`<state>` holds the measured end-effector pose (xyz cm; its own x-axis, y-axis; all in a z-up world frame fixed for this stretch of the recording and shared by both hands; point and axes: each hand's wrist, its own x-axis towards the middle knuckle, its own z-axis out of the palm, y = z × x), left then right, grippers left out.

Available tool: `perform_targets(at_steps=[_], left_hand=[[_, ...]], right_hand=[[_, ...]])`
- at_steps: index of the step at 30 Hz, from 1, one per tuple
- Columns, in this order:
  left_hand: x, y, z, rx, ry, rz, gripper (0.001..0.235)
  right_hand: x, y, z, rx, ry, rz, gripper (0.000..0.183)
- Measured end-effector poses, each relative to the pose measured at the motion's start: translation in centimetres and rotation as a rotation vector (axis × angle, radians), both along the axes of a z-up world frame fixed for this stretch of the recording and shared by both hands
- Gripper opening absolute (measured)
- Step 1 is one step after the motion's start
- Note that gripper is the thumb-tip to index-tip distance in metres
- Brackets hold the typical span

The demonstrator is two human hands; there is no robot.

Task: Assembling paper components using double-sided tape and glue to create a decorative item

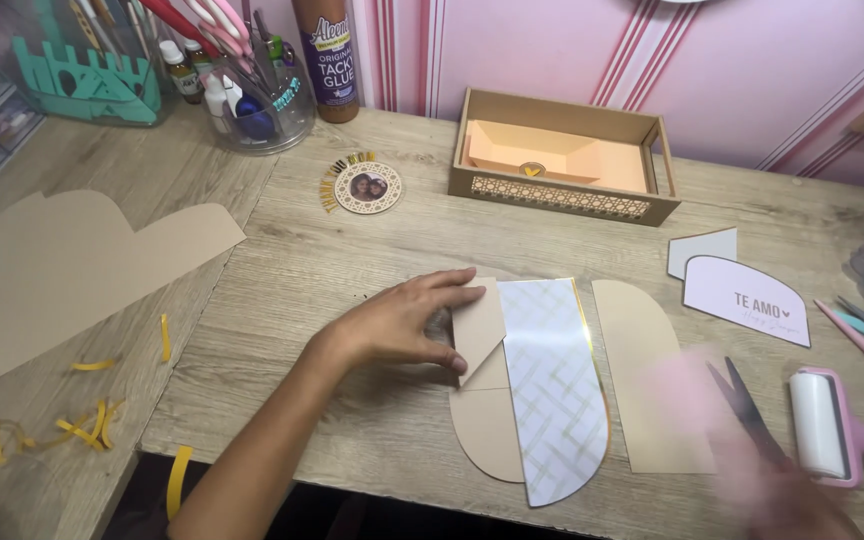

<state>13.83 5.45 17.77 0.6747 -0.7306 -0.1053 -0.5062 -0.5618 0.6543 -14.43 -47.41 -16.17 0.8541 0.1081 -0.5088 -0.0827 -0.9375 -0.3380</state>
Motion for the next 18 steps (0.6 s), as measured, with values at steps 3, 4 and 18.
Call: perform_targets(at_steps=[3, 4, 18], left_hand=[[-1.0, 0.2, -0.2, 0.016, -0.055, 0.091, 0.093], [-1.6, 0.3, -0.6, 0.019, -0.053, 0.089, 0.093], [-3.5, 1.0, -1.9, -0.245, -0.165, 0.233, 0.07]], right_hand=[[7.9, 10.3, 15.2, 0.042, 0.067, 0.048, 0.067], [7.6, 14.1, 18.8, 0.045, 0.069, 0.047, 0.067], [9.4, 28.7, 29.6, -0.08, -0.462, -0.033, 0.063]])
